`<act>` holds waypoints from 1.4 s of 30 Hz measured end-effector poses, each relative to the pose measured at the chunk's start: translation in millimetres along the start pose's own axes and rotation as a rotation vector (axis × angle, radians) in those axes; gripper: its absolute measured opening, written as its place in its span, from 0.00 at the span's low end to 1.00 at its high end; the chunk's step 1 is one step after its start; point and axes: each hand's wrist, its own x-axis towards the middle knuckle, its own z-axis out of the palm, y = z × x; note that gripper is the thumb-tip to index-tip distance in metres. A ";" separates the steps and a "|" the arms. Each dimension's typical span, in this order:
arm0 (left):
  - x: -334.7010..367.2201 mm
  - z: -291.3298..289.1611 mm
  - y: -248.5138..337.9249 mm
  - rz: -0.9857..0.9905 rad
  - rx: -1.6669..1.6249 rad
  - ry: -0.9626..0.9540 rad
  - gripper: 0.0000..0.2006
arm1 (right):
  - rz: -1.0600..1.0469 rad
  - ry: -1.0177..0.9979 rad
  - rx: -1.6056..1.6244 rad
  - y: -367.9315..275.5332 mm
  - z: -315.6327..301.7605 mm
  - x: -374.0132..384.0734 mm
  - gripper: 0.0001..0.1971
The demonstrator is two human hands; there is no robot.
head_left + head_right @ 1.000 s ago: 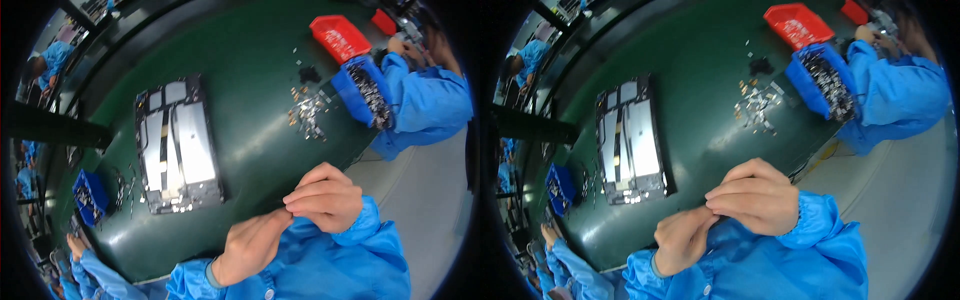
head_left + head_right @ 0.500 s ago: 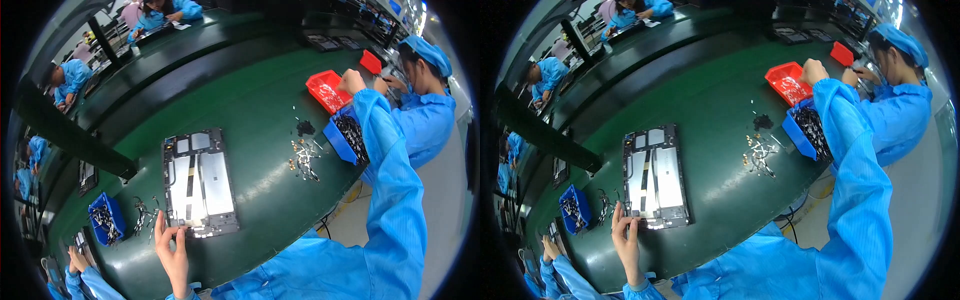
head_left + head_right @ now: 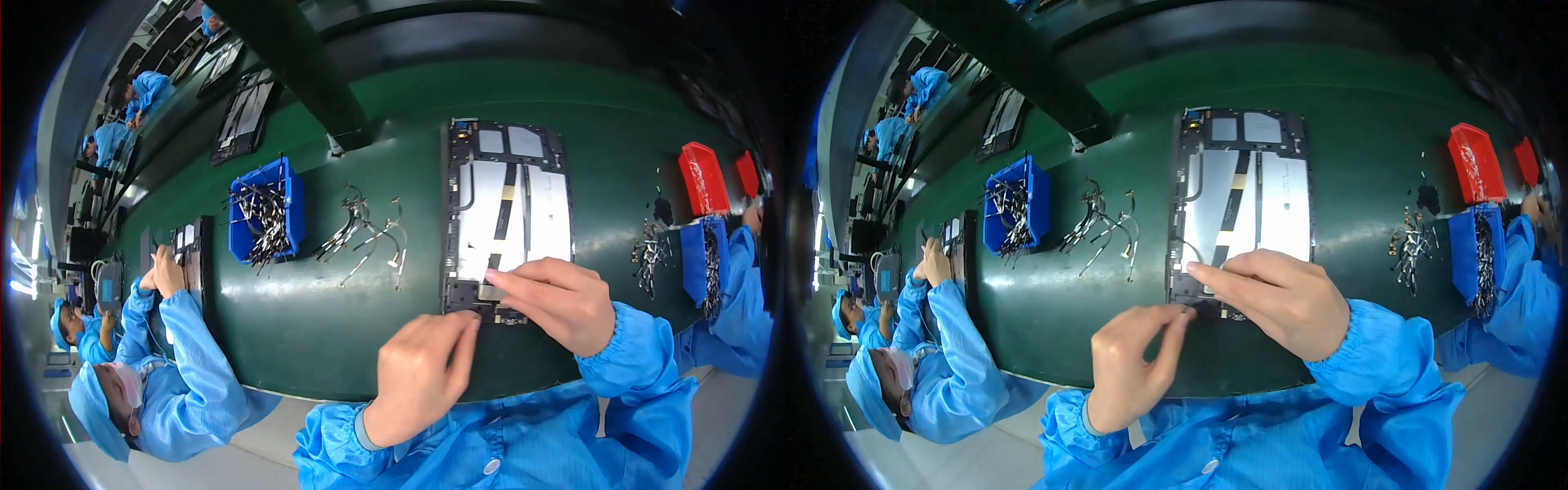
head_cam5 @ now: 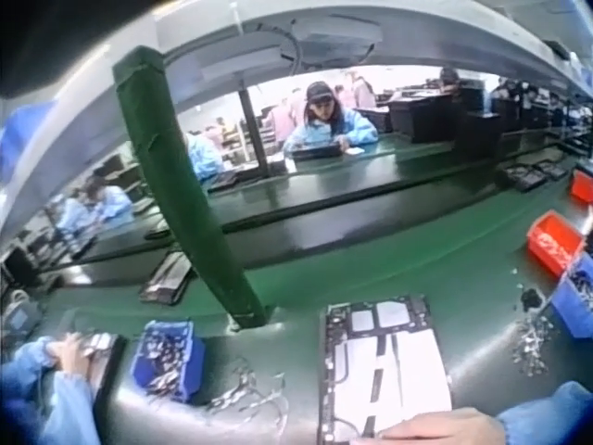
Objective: The person installs internal ribbon cables and connects small electronic components into a tablet chassis by hand on an assembly line.
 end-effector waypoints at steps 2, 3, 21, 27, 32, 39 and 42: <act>3.7 -2.3 -0.6 -0.013 -0.110 -0.151 0.04 | -0.029 0.005 0.081 3.6 7.8 8.9 0.17; 5.6 -3.6 -2.2 -0.023 -0.109 -0.146 0.04 | -0.032 -0.004 0.087 5.9 11.2 12.3 0.17; 53.8 -0.2 -58.3 0.240 0.248 -0.129 0.19 | 0.645 0.050 0.541 67.3 29.8 70.4 0.07; 65.8 12.1 -72.8 0.401 0.443 -0.110 0.22 | 0.583 0.018 0.394 63.8 29.9 72.7 0.08; 74.3 20.2 -82.9 0.582 0.555 -0.060 0.16 | 0.536 0.020 0.360 67.7 31.0 70.4 0.11; 85.7 22.1 -79.4 0.566 0.522 -0.075 0.16 | 0.459 0.063 0.220 73.3 33.6 71.9 0.10; 84.2 21.1 -76.5 0.557 0.527 -0.061 0.16 | 0.520 0.074 0.293 77.7 28.0 75.6 0.08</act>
